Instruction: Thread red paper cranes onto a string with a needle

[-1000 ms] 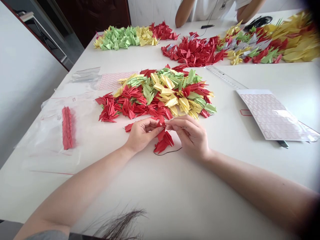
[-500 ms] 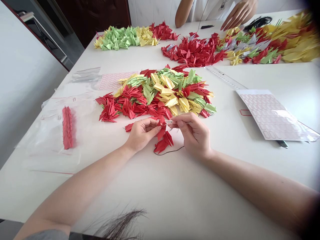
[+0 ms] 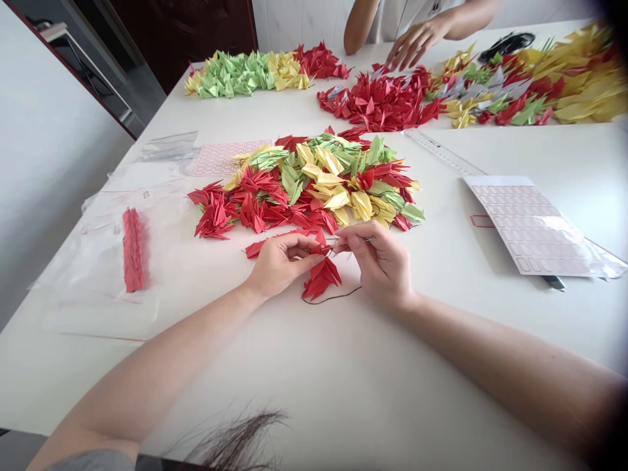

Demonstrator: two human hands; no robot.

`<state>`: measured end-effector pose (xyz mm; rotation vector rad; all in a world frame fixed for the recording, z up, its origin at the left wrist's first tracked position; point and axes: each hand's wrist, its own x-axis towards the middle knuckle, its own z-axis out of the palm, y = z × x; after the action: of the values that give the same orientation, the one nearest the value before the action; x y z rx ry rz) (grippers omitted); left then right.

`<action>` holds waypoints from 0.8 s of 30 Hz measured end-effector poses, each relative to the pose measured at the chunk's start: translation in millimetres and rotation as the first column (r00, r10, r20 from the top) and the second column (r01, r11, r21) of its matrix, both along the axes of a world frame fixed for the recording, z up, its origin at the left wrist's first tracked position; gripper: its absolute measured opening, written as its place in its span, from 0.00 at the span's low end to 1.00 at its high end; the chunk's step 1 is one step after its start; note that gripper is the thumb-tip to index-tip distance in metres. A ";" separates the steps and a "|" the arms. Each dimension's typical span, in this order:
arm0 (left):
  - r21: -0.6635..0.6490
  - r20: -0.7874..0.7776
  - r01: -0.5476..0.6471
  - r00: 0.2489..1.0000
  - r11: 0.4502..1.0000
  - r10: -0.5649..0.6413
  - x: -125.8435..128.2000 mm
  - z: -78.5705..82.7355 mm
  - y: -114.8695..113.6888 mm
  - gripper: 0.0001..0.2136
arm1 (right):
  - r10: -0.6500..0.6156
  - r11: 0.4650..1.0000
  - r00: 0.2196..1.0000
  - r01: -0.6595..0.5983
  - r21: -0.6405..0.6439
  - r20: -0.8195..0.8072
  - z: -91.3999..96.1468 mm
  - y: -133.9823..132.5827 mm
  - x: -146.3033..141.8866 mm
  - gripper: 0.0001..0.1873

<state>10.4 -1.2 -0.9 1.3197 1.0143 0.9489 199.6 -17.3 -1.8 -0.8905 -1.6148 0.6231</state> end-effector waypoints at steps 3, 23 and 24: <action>0.000 -0.005 0.019 1.000 1.000 -0.019 0.3 0.7 -0.7 0.16 | 0.045 0.998 0.994 -0.050 -0.044 -0.104 -0.8 -0.1 -0.5 0.10; -0.030 -0.018 0.118 0.993 0.993 -0.119 -2.5 10.3 0.9 0.13 | -0.042 0.990 0.974 0.010 -0.142 -0.225 -0.8 2.6 -2.1 0.14; -0.050 -0.007 0.153 0.988 0.987 -0.154 -3.4 12.2 1.8 0.12 | -0.048 0.988 0.976 0.015 -0.154 -0.211 0.3 3.5 -1.5 0.15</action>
<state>7.0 0.6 11.3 1.3425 0.9245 0.7964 198.2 -13.8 -1.6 -0.9247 -1.3711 0.8006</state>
